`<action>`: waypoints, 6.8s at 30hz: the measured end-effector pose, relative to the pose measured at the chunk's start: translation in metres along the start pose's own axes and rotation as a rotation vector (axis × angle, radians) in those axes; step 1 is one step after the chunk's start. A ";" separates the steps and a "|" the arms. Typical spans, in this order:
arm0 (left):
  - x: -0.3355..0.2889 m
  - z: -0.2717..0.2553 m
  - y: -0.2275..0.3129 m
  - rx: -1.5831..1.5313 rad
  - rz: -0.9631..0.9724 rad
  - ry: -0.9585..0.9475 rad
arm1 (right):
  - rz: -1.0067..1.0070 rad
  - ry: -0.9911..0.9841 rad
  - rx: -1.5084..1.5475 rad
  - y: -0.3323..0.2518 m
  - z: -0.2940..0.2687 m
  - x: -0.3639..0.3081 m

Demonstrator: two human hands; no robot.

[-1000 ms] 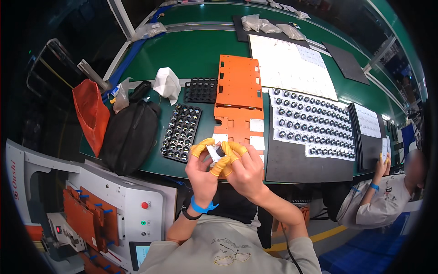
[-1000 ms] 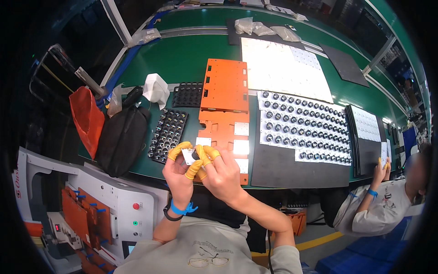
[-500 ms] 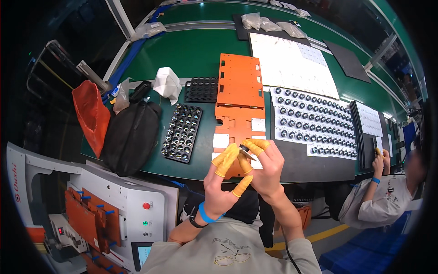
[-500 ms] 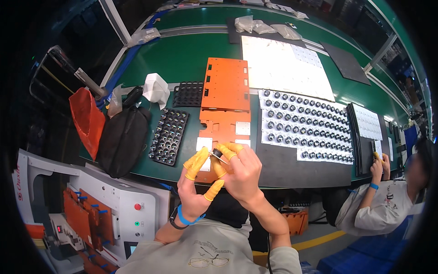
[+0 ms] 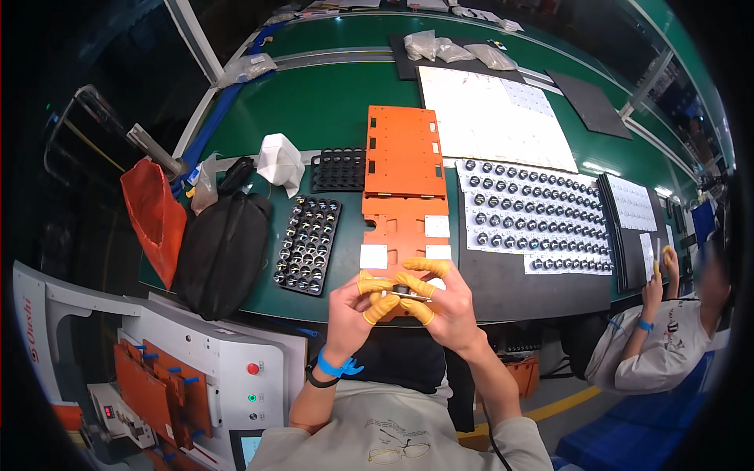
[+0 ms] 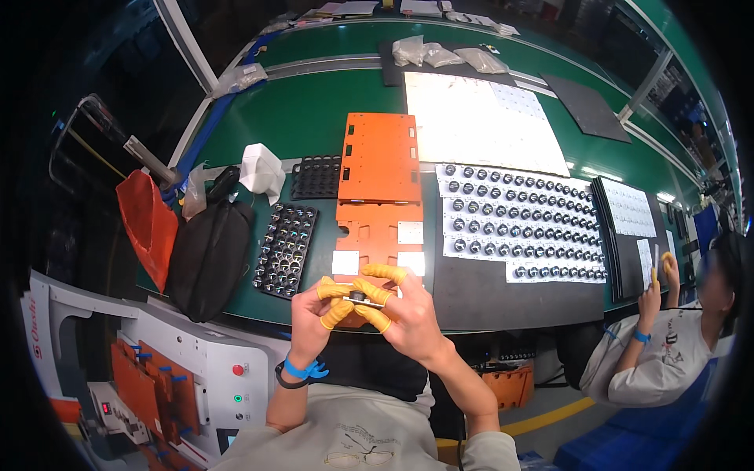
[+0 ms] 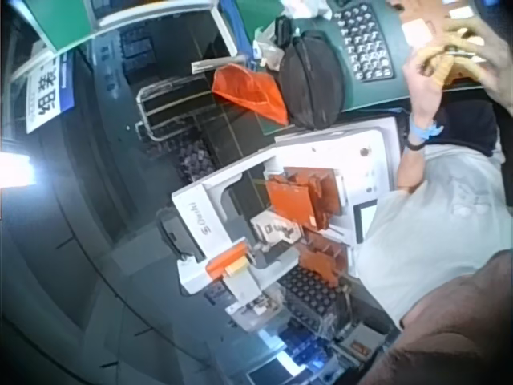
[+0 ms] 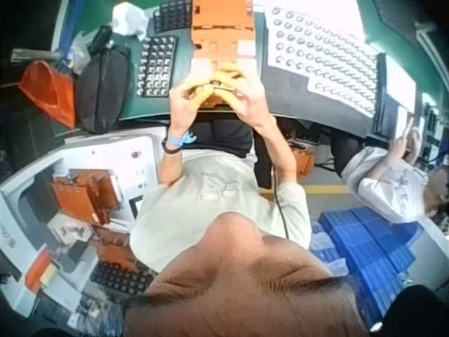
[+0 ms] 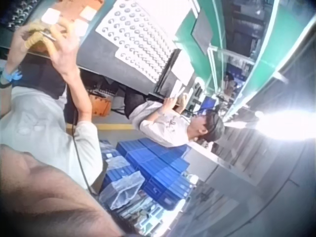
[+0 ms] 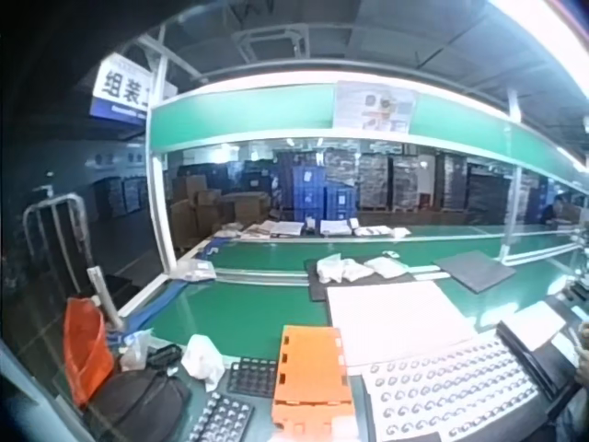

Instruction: The person places small white square components into an orange plastic jig. They then pick up small black cylindrical parts and attach them to the white squares within the jig. Finally, the person moves the loaded jig to a testing machine and interacts with its touchscreen interface.

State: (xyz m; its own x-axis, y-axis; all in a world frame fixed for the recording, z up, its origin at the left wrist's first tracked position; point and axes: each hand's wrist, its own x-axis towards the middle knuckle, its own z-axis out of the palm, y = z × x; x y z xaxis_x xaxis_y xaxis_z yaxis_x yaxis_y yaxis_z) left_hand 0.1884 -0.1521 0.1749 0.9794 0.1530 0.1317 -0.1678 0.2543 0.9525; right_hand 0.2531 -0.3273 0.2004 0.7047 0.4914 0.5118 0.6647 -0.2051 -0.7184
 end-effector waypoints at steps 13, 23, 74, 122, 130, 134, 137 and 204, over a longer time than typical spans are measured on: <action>0.069 -0.035 -0.021 1.114 0.023 0.380 | 0.263 -0.147 0.084 0.020 -0.001 -0.019; 0.115 -0.046 -0.045 1.304 -0.043 0.239 | 0.229 -0.082 0.112 0.024 -0.010 -0.022; -0.051 -0.046 -0.040 0.735 -0.215 0.065 | 0.543 -0.049 0.331 0.055 -0.005 -0.069; -0.442 -0.036 0.131 -0.208 1.177 1.521 | -0.492 -1.828 0.274 -0.127 0.091 -0.012; -0.559 -0.121 0.147 -0.285 1.293 1.705 | -0.292 -1.773 0.520 -0.111 0.090 -0.020; -0.609 -0.183 0.162 -0.357 1.237 1.685 | -0.128 -1.715 0.645 -0.111 0.094 -0.016; -0.626 -0.218 0.158 -0.390 1.211 1.664 | -0.042 -1.676 0.702 -0.108 0.091 -0.010; -0.553 -0.183 0.183 -0.179 0.998 2.015 | 0.289 -1.585 0.717 -0.062 0.157 -0.001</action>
State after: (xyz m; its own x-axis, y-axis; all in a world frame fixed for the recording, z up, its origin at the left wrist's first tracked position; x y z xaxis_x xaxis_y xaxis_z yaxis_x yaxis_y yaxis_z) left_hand -0.4042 -0.0155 0.2265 -0.7320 0.6775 -0.0714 -0.4954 -0.4574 0.7385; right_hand 0.1725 -0.1826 0.1703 -0.4175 0.8729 -0.2526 0.0367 -0.2616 -0.9645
